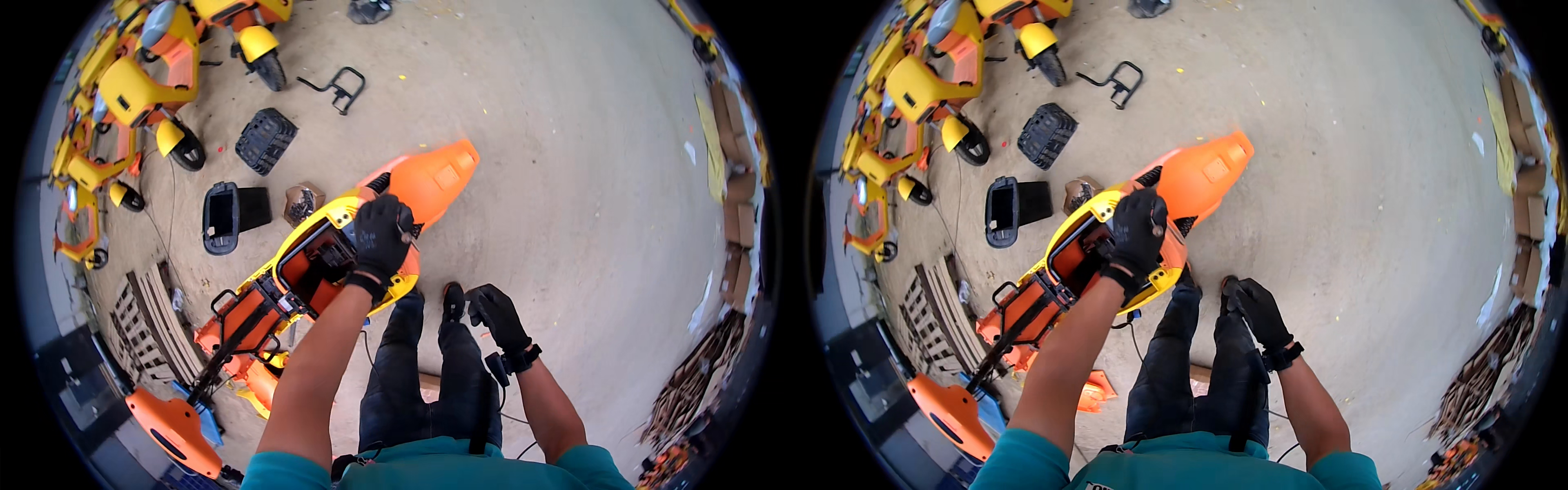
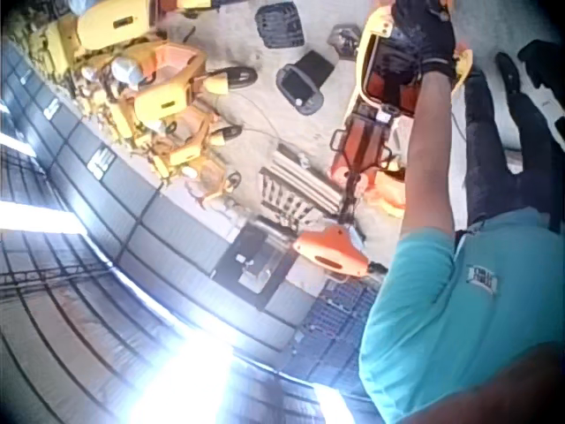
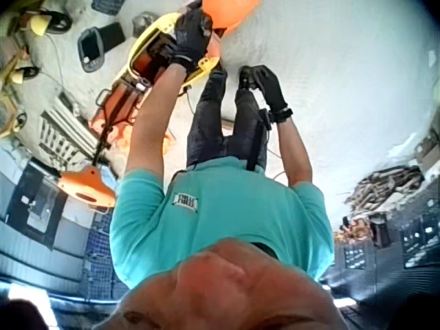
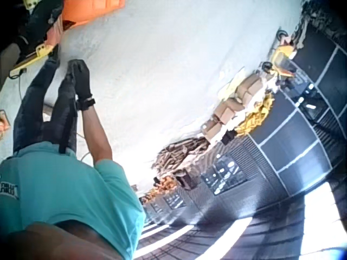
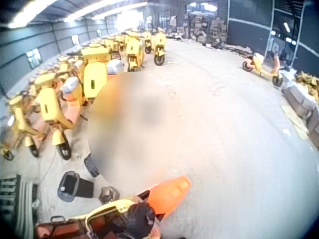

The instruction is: The person connects wires and fits a yellow plastic cover onto the internal frame of an orange electric scooter by hand.

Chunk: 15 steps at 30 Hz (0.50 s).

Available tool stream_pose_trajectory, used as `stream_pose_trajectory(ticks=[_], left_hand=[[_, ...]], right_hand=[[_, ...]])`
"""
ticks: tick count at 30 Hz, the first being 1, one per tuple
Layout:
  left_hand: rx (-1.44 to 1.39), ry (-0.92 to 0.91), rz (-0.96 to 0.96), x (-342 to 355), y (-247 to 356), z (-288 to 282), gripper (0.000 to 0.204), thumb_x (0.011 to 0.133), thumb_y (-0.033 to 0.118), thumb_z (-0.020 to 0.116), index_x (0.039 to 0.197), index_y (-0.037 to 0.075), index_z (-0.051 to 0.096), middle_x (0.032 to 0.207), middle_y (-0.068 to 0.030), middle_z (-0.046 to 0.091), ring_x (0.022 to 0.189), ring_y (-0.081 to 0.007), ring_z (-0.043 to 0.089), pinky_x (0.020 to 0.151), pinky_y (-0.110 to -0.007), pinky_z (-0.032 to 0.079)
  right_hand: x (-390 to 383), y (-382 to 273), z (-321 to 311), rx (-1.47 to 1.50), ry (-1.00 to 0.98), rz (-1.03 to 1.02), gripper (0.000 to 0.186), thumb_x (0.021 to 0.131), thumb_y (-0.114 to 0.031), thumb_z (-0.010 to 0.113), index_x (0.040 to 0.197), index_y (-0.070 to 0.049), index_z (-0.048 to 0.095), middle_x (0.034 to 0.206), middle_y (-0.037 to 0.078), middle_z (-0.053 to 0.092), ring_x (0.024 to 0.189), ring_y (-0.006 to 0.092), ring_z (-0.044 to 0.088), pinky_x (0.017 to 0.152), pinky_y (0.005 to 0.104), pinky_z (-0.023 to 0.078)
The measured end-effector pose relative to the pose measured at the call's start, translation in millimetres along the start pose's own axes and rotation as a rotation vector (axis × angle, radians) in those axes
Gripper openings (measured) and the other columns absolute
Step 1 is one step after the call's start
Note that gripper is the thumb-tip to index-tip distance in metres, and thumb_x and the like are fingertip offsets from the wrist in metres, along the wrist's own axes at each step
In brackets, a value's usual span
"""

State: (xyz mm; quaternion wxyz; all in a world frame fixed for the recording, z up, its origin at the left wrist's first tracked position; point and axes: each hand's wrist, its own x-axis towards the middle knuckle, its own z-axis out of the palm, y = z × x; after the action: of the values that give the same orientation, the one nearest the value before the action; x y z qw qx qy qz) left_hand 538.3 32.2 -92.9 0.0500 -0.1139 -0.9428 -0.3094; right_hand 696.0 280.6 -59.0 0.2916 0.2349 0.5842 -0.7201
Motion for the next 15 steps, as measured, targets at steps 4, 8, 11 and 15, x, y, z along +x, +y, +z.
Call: stream_pose_trajectory(ticks=[4, 8, 11, 15], left_hand=[[-0.219, 0.056, -0.151, -69.4, -3.7, -62.8, 0.012, 0.074, 0.010, 0.059, 0.085, 0.009, 0.055, 0.089, -0.0118, 0.057, 0.092, -0.0355, 0.054, 0.082, -0.046, 0.042], [-0.270, 0.182, -0.429, -159.8, -31.8, -101.2, 0.012, 0.091, 0.013, 0.054, 0.082, 0.006, 0.059, 0.081, -0.0131, 0.057, 0.083, -0.0361, 0.057, 0.073, -0.044, 0.046], [-0.349, 0.231, -0.863, -234.2, -59.8, -113.1, 0.020, 0.097, 0.018, 0.052, 0.086, 0.004, 0.061, 0.080, -0.0143, 0.059, 0.078, -0.0341, 0.059, 0.070, -0.041, 0.047], [-0.309, 0.311, -1.058, -296.9, -86.9, -118.2, 0.032, 0.100, 0.025, 0.047, 0.082, 0.003, 0.062, 0.079, -0.0166, 0.062, 0.077, -0.0350, 0.059, 0.069, -0.042, 0.046]], right_hand=[[2.2, -46.7, 37.8, -0.029, -0.048, -0.002, 0.015, 0.095, -0.011, 0.057, 0.106, -0.002, 0.062, 0.082, 0.002, 0.063, 0.071, 0.0082, 0.057, 0.064, 0.0235, 0.047], [30.5, -79.9, 84.9, -0.139, -0.164, -0.022, 0.015, 0.096, -0.011, 0.057, 0.107, -0.001, 0.062, 0.083, 0.001, 0.061, 0.071, 0.0070, 0.056, 0.063, 0.0227, 0.046], [58.9, -113.3, 148.1, -0.269, -0.266, -0.056, 0.015, 0.097, -0.016, 0.057, 0.102, -0.003, 0.062, 0.079, 0.000, 0.057, 0.068, 0.0057, 0.053, 0.060, 0.0218, 0.044], [100.4, -129.9, 244.5, -0.338, -0.425, -0.051, 0.015, 0.096, -0.019, 0.059, 0.087, -0.007, 0.057, 0.072, -0.002, 0.054, 0.059, 0.0044, 0.049, 0.052, 0.0223, 0.040]])
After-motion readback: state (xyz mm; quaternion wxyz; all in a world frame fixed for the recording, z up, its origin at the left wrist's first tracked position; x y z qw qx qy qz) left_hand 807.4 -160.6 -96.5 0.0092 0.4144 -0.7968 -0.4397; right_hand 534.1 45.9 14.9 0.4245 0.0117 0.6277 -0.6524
